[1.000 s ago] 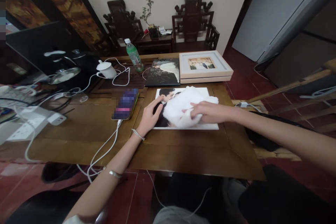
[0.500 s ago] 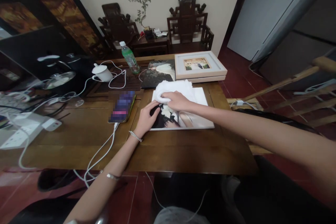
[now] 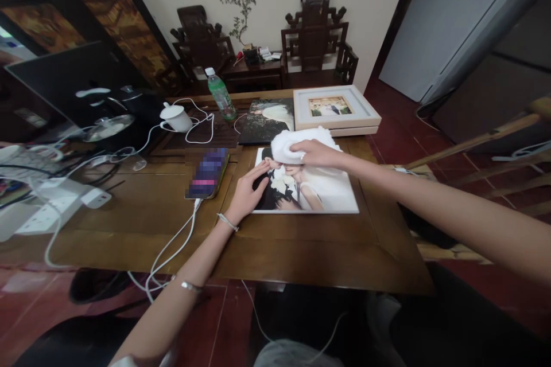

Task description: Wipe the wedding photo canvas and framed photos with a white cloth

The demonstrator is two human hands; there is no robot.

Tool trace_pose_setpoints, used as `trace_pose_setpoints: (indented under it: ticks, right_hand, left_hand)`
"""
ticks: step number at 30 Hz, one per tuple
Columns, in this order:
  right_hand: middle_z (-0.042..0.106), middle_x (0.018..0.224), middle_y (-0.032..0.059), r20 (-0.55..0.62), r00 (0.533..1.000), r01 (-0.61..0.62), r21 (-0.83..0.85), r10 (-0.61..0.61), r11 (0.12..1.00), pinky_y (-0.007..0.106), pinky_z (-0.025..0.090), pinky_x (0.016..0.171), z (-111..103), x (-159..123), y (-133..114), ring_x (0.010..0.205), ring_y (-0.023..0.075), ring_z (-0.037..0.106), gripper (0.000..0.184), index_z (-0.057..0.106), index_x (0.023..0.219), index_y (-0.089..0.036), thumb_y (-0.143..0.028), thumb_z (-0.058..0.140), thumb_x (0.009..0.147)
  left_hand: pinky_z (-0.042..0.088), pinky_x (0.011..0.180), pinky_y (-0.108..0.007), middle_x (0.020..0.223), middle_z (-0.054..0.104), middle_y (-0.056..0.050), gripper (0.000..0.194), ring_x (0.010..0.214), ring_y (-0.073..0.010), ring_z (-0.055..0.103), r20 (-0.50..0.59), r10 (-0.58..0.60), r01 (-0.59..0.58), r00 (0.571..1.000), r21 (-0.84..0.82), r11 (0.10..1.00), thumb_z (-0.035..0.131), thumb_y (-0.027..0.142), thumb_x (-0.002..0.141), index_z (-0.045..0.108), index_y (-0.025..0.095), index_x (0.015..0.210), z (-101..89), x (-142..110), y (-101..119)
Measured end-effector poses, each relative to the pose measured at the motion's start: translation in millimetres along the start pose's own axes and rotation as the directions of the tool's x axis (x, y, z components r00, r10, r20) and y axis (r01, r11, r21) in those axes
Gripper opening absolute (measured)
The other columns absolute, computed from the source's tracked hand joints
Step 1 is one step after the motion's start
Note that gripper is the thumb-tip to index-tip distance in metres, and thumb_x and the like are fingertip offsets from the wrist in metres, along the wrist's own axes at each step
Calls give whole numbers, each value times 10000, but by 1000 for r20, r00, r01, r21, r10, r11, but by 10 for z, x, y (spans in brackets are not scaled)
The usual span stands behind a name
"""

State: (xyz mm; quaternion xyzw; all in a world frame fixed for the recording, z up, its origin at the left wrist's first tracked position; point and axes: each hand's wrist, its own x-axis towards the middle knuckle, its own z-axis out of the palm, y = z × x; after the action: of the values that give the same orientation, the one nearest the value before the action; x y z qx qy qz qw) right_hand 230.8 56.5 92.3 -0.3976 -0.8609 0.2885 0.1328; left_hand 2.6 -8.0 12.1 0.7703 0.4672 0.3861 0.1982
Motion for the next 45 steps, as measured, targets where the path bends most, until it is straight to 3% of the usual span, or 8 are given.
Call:
trace_pose_setpoints:
  ticks: [4, 8, 12, 17, 23, 34, 40, 45]
  right_hand:
    - [633, 1209, 103, -121, 988, -107, -55, 99, 993, 393, 374, 985, -200, -363, 390, 1164, 292, 528, 494, 645, 1068, -168, -108, 425, 629]
    - [638, 1213, 86, -214, 959, -215, -124, 186, 969, 399, 401, 990, -209, -751, 562, 1167, 295, 543, 518, 637, 1095, -168, -82, 413, 635]
    - [676, 1110, 99, -150, 971, -212, -183, 185, 960, 438, 445, 943, 77, -1164, 247, 1090, 290, 596, 500, 621, 1071, -172, -36, 406, 641]
    - [510, 1375, 125, 67, 996, -42, -290, 64, 956, 597, 267, 1085, 487, -1545, -412, 1382, 310, 277, 579, 602, 1126, -197, 32, 398, 635]
    - [497, 1386, 127, 210, 977, 93, -296, -30, 951, 588, 289, 1086, 494, -1448, -577, 1377, 282, 294, 566, 626, 1100, -213, 39, 428, 633]
    - [395, 1460, 157, -57, 995, -99, -413, 83, 905, 587, 361, 1012, 65, -940, 258, 1265, 349, 457, 526, 592, 1102, -179, 32, 425, 649]
    - [405, 1443, 197, -43, 998, 17, -483, -43, 875, 672, 248, 1041, 361, -1209, 56, 1405, 364, 177, 476, 588, 1059, -128, 36, 420, 645]
    - [383, 1475, 127, 36, 992, 127, -441, -124, 889, 604, 218, 1099, 406, -1404, -67, 1413, 293, 194, 480, 605, 1032, -181, 30, 427, 639]
  left_hand:
    - [341, 1119, -423, 1345, 558, -85, 348, 1296, -212, 475, -6, -9, 9, 1000, -8, 1000, 495, 266, 902, 617, 183, 1218, -7, 6, 19]
    - [343, 1117, -435, 1342, 563, -71, 340, 1290, -215, 481, -13, -14, 14, 1000, -24, 1000, 496, 263, 900, 623, 200, 1209, -9, 5, 30]
    - [347, 1114, -434, 1336, 567, -76, 332, 1283, -217, 489, -18, -16, 15, 1000, -21, 1000, 500, 265, 900, 629, 195, 1198, -15, 7, 31]
    - [346, 1114, -420, 1334, 567, -97, 332, 1281, -213, 492, -14, -15, 14, 1000, -9, 1000, 495, 267, 906, 633, 166, 1191, -16, 9, 39]
    - [346, 1114, -425, 1342, 560, -87, 336, 1284, -213, 488, -16, -11, 11, 1000, -15, 1000, 493, 270, 905, 626, 178, 1199, -6, 10, 37]
    - [336, 1122, -436, 1338, 567, -73, 325, 1292, -210, 479, -13, -17, 17, 1000, -26, 1000, 490, 267, 904, 629, 201, 1191, -4, 14, 30]
    - [335, 1123, -433, 1334, 571, -75, 326, 1293, -207, 478, -11, -14, 13, 1000, -27, 1000, 492, 252, 900, 626, 194, 1192, -5, 14, 34]
    - [342, 1116, -436, 1335, 571, -76, 326, 1287, -213, 485, -14, -10, 10, 1000, -21, 1000, 490, 258, 900, 626, 199, 1191, -4, 7, 34]
